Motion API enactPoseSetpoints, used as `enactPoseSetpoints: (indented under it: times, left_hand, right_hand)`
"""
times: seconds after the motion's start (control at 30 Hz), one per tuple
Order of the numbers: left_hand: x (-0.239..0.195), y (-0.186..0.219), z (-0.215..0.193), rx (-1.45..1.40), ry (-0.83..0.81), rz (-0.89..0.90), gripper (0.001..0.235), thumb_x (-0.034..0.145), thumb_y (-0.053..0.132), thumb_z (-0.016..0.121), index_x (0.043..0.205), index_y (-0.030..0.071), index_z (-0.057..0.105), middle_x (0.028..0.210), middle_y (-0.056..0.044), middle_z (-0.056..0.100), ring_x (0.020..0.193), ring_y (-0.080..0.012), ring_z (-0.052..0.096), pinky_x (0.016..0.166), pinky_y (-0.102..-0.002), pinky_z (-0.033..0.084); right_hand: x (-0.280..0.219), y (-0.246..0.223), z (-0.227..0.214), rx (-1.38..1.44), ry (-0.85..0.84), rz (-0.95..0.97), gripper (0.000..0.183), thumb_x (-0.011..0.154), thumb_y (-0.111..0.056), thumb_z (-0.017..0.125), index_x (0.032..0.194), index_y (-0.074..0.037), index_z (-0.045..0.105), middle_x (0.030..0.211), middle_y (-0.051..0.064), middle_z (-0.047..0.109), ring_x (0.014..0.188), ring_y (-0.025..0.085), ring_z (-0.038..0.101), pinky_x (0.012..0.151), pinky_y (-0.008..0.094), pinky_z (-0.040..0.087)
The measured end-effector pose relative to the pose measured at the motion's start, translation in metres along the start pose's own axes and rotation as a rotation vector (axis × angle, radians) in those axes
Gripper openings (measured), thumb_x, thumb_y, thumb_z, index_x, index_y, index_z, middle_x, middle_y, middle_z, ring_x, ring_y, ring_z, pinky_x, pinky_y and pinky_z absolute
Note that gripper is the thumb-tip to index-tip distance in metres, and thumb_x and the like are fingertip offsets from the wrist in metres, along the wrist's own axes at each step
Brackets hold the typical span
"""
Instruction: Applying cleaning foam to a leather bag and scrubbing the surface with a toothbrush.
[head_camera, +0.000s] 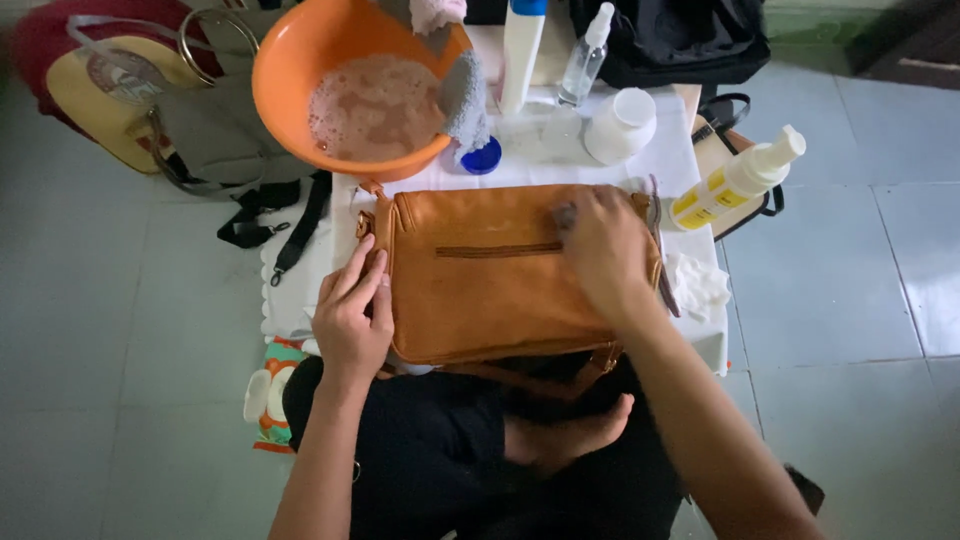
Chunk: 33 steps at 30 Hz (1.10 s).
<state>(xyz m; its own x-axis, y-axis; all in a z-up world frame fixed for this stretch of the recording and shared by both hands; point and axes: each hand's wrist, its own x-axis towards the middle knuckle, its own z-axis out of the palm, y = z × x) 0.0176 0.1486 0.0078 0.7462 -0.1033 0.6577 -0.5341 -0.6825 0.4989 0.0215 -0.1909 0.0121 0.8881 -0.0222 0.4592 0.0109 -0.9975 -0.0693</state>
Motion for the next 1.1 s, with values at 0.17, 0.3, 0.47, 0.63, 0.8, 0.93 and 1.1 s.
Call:
enactPoseSetpoints:
  times: [0.17, 0.3, 0.47, 0.63, 0.8, 0.93, 1.1]
  left_hand:
    - [0.001, 0.002, -0.003, -0.027, -0.019, -0.021, 0.028, 0.096, 0.003, 0.068, 0.121, 0.005, 0.078, 0.134, -0.011, 0.070, 0.106, -0.0299, 0.071, 0.091, -0.039, 0.058]
    - [0.001, 0.011, -0.005, -0.029, -0.019, -0.036, 0.027, 0.098, 0.000, 0.067, 0.122, 0.002, 0.077, 0.135, -0.016, 0.069, 0.108, -0.0323, 0.070, 0.092, -0.038, 0.058]
    - [0.000, 0.001, 0.002, -0.024, 0.001, 0.038, 0.027, 0.096, -0.002, 0.069, 0.123, 0.000, 0.076, 0.137, -0.015, 0.069, 0.113, -0.0316, 0.070, 0.093, -0.037, 0.056]
    - [0.000, 0.001, -0.001, -0.015, 0.024, 0.072, 0.027, 0.096, 0.002, 0.070, 0.122, 0.003, 0.076, 0.136, -0.013, 0.071, 0.107, -0.0268, 0.072, 0.091, -0.035, 0.057]
    - [-0.001, 0.001, 0.000, 0.023, -0.014, 0.051, 0.029, 0.094, 0.004, 0.070, 0.122, 0.004, 0.078, 0.135, -0.011, 0.071, 0.107, -0.0251, 0.073, 0.095, -0.035, 0.056]
    - [0.000, 0.005, 0.002, 0.012, 0.017, 0.056, 0.026, 0.095, 0.004, 0.070, 0.119, 0.005, 0.079, 0.134, -0.009, 0.072, 0.103, -0.0261, 0.072, 0.090, -0.035, 0.058]
    - [0.000, 0.004, 0.003, 0.031, 0.030, 0.052, 0.027, 0.094, 0.004, 0.072, 0.120, 0.006, 0.079, 0.135, -0.008, 0.071, 0.103, -0.0271, 0.071, 0.089, -0.035, 0.058]
  right_hand:
    - [0.026, -0.100, 0.030, -0.314, -0.112, -0.093, 0.018, 0.072, -0.030, 0.076, 0.090, -0.024, 0.076, 0.093, 0.001, 0.067, 0.100, 0.025, 0.069, 0.065, 0.034, 0.059]
    - [0.024, -0.183, 0.020, 0.094, 0.079, -0.113, 0.014, 0.078, -0.012, 0.068, 0.091, -0.015, 0.066, 0.091, 0.004, 0.057, 0.077, 0.026, 0.065, 0.060, 0.032, 0.051]
    - [-0.008, -0.172, 0.012, 0.400, -0.080, -0.270, 0.016, 0.082, -0.004, 0.061, 0.096, -0.009, 0.066, 0.096, 0.007, 0.056, 0.080, 0.030, 0.061, 0.068, 0.035, 0.050]
    - [-0.036, -0.129, -0.052, 0.554, -0.111, -0.381, 0.021, 0.090, -0.001, 0.052, 0.101, -0.005, 0.070, 0.098, 0.009, 0.055, 0.089, 0.030, 0.056, 0.077, 0.032, 0.049]
    - [-0.060, -0.015, -0.043, 0.281, -0.165, -0.003, 0.024, 0.081, -0.023, 0.070, 0.105, -0.023, 0.073, 0.099, -0.002, 0.060, 0.090, 0.024, 0.064, 0.074, 0.034, 0.055]
    - [-0.075, 0.017, -0.033, 0.115, -0.194, 0.228, 0.032, 0.075, -0.036, 0.081, 0.107, -0.034, 0.075, 0.100, -0.009, 0.063, 0.090, 0.021, 0.068, 0.073, 0.035, 0.059]
    - [-0.075, -0.081, -0.028, 0.087, -0.091, 0.013, 0.018, 0.083, -0.020, 0.067, 0.101, -0.022, 0.069, 0.101, 0.000, 0.057, 0.088, 0.023, 0.064, 0.066, 0.031, 0.055]
